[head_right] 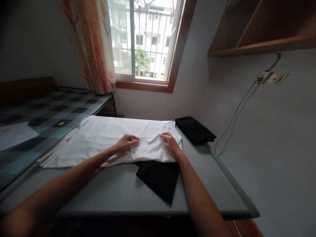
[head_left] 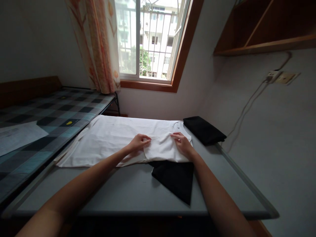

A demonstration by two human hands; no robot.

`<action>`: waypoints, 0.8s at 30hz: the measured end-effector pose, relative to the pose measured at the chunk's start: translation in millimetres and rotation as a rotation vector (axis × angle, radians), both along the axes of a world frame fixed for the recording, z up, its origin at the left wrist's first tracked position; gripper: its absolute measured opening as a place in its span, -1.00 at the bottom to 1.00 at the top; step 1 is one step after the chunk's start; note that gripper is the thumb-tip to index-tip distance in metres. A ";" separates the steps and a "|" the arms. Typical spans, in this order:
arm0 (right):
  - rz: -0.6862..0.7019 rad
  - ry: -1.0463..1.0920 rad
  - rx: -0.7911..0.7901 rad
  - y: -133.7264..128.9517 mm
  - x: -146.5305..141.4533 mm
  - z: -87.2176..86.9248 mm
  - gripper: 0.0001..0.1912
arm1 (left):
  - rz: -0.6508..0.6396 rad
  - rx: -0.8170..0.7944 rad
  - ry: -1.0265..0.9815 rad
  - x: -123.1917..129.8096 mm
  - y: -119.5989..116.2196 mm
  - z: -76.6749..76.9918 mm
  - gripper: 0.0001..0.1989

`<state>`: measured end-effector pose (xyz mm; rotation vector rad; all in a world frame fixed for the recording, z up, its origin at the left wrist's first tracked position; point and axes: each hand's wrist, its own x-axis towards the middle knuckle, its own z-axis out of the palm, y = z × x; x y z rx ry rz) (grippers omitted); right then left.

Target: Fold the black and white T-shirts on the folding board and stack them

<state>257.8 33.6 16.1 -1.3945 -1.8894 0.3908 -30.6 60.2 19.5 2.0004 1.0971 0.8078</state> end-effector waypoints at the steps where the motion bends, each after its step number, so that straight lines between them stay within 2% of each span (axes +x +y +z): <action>1: 0.006 -0.022 0.040 -0.7 -2.1 0.9 -0.59 | 0.018 0.022 -0.005 -0.7 0.6 -1.6 -0.67; 3: -0.002 -0.109 0.068 -2.8 -4.2 3.2 -0.53 | 0.060 0.061 -0.025 -2.6 1.9 -6.1 -0.73; 5: -0.038 -0.198 0.009 -5.5 -2.5 5.8 -0.50 | 0.095 0.099 -0.021 -4.3 2.5 -11.3 -0.80; 8: -0.092 -0.253 -0.152 -8.4 6.3 9.2 -0.57 | 0.129 0.157 0.018 -5.0 1.2 -17.5 -0.84; 11: -0.129 -0.240 -0.230 -8.8 15.7 11.6 -0.67 | 0.155 0.204 0.008 -3.5 -2.0 -20.1 -0.83; 15: -0.130 -0.179 -0.177 -6.4 18.5 13.3 -0.71 | 0.184 0.207 -0.072 -1.7 -4.9 -20.4 -0.82; 18: -0.239 -0.210 -0.075 -4.9 16.8 13.3 -0.72 | 0.236 0.198 -0.080 -2.0 -5.3 -20.9 -0.81; 20: -0.278 -0.276 -0.120 -5.2 16.5 12.9 -0.75 | 0.253 0.205 -0.041 -2.6 -5.6 -21.4 -0.81; 24: -0.247 -0.341 -0.242 -6.6 17.5 11.1 -0.72 | 0.216 0.197 0.038 -3.3 -6.6 -21.7 -0.77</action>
